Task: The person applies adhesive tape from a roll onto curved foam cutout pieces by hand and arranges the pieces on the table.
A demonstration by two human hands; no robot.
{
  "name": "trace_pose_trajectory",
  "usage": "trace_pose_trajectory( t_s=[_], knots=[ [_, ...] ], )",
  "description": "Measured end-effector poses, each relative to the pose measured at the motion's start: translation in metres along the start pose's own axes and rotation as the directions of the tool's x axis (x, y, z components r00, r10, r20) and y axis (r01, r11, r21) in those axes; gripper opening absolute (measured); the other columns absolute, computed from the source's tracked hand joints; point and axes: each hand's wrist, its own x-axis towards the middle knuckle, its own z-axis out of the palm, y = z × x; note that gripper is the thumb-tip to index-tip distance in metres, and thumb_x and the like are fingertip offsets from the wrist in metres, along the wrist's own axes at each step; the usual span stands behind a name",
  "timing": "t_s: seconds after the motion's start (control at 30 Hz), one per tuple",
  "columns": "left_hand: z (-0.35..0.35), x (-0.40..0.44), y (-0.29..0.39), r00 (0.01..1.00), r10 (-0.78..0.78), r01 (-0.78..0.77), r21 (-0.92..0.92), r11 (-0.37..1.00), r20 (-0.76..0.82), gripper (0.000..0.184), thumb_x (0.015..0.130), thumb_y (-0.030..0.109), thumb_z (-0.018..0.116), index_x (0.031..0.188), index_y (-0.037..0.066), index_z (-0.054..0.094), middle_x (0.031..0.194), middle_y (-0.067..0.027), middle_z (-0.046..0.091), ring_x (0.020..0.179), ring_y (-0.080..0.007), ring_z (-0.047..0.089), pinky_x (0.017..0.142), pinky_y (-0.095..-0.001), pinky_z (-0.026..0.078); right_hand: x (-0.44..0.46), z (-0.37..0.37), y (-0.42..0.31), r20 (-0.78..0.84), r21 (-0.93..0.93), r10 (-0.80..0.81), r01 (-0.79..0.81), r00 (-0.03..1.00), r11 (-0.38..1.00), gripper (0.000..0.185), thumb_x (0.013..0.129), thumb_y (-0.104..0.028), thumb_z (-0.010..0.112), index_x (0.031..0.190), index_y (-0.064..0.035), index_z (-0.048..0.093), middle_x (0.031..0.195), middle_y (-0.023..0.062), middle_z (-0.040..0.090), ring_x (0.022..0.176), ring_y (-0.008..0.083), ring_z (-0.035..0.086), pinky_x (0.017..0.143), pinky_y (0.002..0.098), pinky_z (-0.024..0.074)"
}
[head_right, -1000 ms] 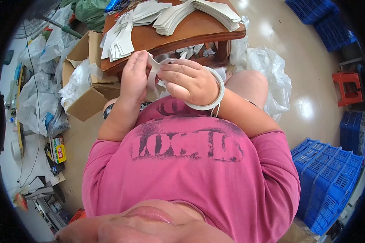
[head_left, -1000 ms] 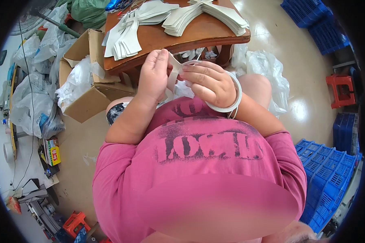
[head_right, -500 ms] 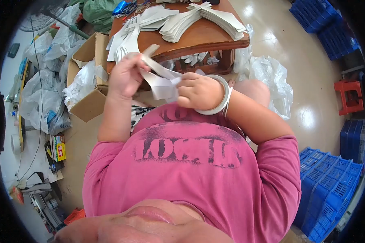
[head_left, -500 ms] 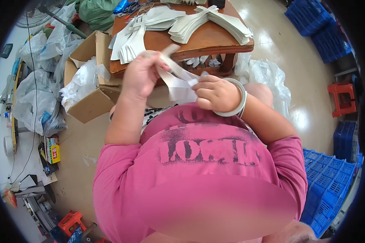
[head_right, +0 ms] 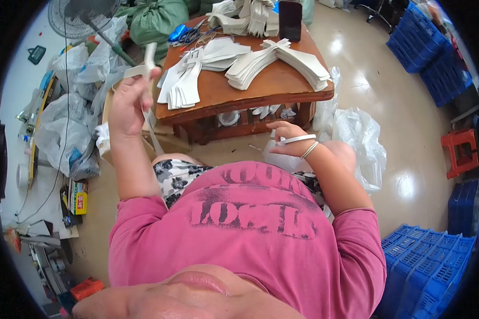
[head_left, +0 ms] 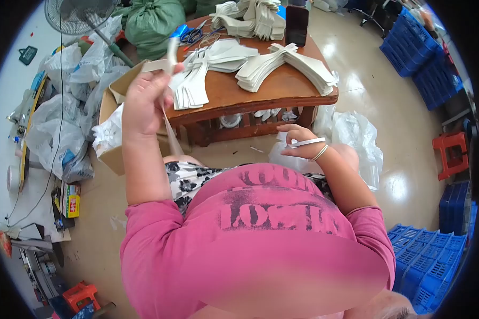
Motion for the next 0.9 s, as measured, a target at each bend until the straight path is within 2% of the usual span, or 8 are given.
trace_pose_trajectory(
  t_s=[0.07, 0.1, 0.17, 0.33, 0.53, 0.67, 0.83, 0.9],
  knots=[
    [0.017, 0.005, -0.002, 0.979, -0.092, 0.094, -0.002, 0.996, 0.18, 0.024, 0.092, 0.009, 0.055, 0.113, -0.001, 0.06, 0.109, -0.0131, 0.067, 0.048, -0.0034, 0.049, 0.044, -0.0164, 0.04, 0.011, 0.0, -0.007, -0.196, 0.44, 0.019, 0.07, 0.981, 0.895, 0.026, 0.079, -0.02, 0.076, 0.071, -0.0045, 0.056, 0.129, 0.0187, 0.056, 0.106, 0.0296, 0.063, 0.09, 0.0366, 0.0488],
    [0.024, 0.006, -0.006, 0.955, -0.137, 0.154, -0.043, 0.987, 0.263, 0.026, 0.092, 0.009, 0.054, 0.114, -0.002, 0.059, 0.111, -0.0138, 0.067, 0.047, -0.0032, 0.049, 0.043, -0.0156, 0.04, 0.017, 0.003, -0.01, -0.244, 0.708, 0.111, 0.099, 0.963, 0.699, 0.028, 0.082, -0.023, 0.074, 0.071, -0.0045, 0.056, 0.132, 0.0189, 0.054, 0.105, 0.0266, 0.063, 0.091, 0.0352, 0.0485],
    [0.04, 0.011, -0.016, 0.898, -0.203, 0.257, -0.09, 0.962, 0.391, 0.028, 0.091, 0.008, 0.053, 0.116, -0.005, 0.057, 0.114, -0.0146, 0.066, 0.043, -0.0029, 0.048, 0.04, -0.0142, 0.039, 0.029, -0.006, -0.025, -0.206, 0.896, 0.295, 0.059, 0.933, 0.44, 0.025, 0.085, -0.022, 0.071, 0.08, -0.0049, 0.054, 0.138, 0.0193, 0.049, 0.095, 0.0229, 0.065, 0.081, 0.0322, 0.051],
    [0.082, 0.019, -0.038, 0.791, -0.31, 0.437, -0.132, 0.89, 0.528, 0.03, 0.093, 0.009, 0.052, 0.119, -0.005, 0.055, 0.118, -0.0159, 0.064, 0.04, -0.0027, 0.047, 0.037, -0.0131, 0.037, 0.038, -0.019, -0.023, -0.157, 0.984, 0.279, 0.173, 0.947, -0.033, 0.027, 0.089, -0.03, 0.065, 0.09, -0.0068, 0.052, 0.14, 0.0187, 0.047, 0.078, 0.0225, 0.066, 0.058, 0.0294, 0.05],
    [0.093, 0.04, -0.08, 0.686, -0.438, 0.63, -0.174, 0.757, 0.581, 0.032, 0.093, 0.009, 0.049, 0.122, -0.006, 0.052, 0.122, -0.0142, 0.062, 0.042, -0.004, 0.052, 0.039, -0.0141, 0.042, 0.01, -0.016, -0.014, -0.279, 0.895, 0.273, 0.352, 0.921, -0.272, 0.025, 0.09, -0.031, 0.064, 0.082, -0.0108, 0.052, 0.14, 0.018, 0.048, 0.064, 0.0215, 0.063, 0.054, 0.0293, 0.048],
    [0.099, 0.049, -0.099, 0.616, -0.531, 0.713, -0.125, 0.69, 0.582, 0.035, 0.095, 0.011, 0.045, 0.126, -0.005, 0.049, 0.126, -0.0119, 0.061, 0.04, -0.0064, 0.053, 0.039, -0.0188, 0.044, -0.006, -0.013, -0.027, -0.029, 0.984, 0.382, 0.094, 0.924, -0.15, 0.023, 0.09, -0.03, 0.063, 0.078, -0.013, 0.052, 0.143, 0.0147, 0.045, 0.065, 0.0231, 0.065, 0.053, 0.028, 0.0474],
    [0.119, 0.048, -0.1, 0.629, -0.518, 0.685, -0.096, 0.722, 0.58, 0.041, 0.094, 0.009, 0.047, 0.131, -0.008, 0.042, 0.13, -0.0121, 0.057, 0.048, -0.006, 0.057, 0.044, -0.0172, 0.049, 0.015, -0.023, -0.045, -0.179, 0.963, 0.588, 0.017, 0.789, 0.269, 0.035, 0.074, -0.016, 0.081, 0.077, -0.009, 0.047, 0.135, 0.0196, 0.051, 0.074, 0.0196, 0.065, 0.059, 0.0299, 0.048],
    [0.127, 0.044, -0.092, 0.679, -0.499, 0.62, -0.056, 0.783, 0.538, 0.047, 0.093, 0.007, 0.049, 0.135, -0.008, 0.037, 0.133, -0.0117, 0.054, 0.051, -0.0058, 0.059, 0.046, -0.0169, 0.05, 0.025, -0.023, -0.044, -0.345, 0.841, 0.562, -0.019, 0.752, 0.541, 0.041, 0.068, -0.015, 0.085, 0.076, -0.0073, 0.046, 0.131, 0.0197, 0.054, 0.083, 0.0193, 0.064, 0.065, 0.0314, 0.0487]
  ],
)
